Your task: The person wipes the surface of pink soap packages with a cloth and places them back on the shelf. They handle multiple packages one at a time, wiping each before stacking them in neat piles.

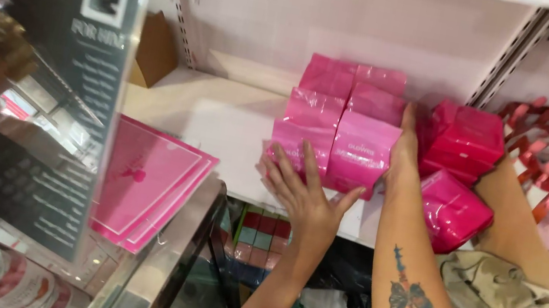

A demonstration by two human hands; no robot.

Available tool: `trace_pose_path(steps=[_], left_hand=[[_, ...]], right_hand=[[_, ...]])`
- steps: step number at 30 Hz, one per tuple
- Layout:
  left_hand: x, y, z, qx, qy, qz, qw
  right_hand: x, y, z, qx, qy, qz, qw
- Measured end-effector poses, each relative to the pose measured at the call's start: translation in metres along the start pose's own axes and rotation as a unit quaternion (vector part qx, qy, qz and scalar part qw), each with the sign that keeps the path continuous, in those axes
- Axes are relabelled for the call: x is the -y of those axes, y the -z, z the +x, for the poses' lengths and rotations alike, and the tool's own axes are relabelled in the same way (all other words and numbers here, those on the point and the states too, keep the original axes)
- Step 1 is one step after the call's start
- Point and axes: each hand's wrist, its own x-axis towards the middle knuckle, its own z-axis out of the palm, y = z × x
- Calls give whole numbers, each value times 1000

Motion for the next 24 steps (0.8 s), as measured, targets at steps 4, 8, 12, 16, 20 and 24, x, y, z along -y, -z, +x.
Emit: trace_pose_path(steps=[4,8,12,16,20,24], left_hand=[[7,-5,5,42,20,8,999],[11,-4,11,41,9,28,999],[20,-6,14,32,8,29,999],[35,-10,17,23,15,17,999],[43,2,29,20,29,-1,999],[59,8,39,2,70,-7,998]], right_hand=[[-3,-1,-3,61,27,47,997],[2,-11,-15,70,24,57,996],[-3,-12,-5,97,39,61,993],[-10,-26,2,134,60,82,986],[-18,-51,-2,127,28,89,988],[-32,-79,-9,132,19,83,988]])
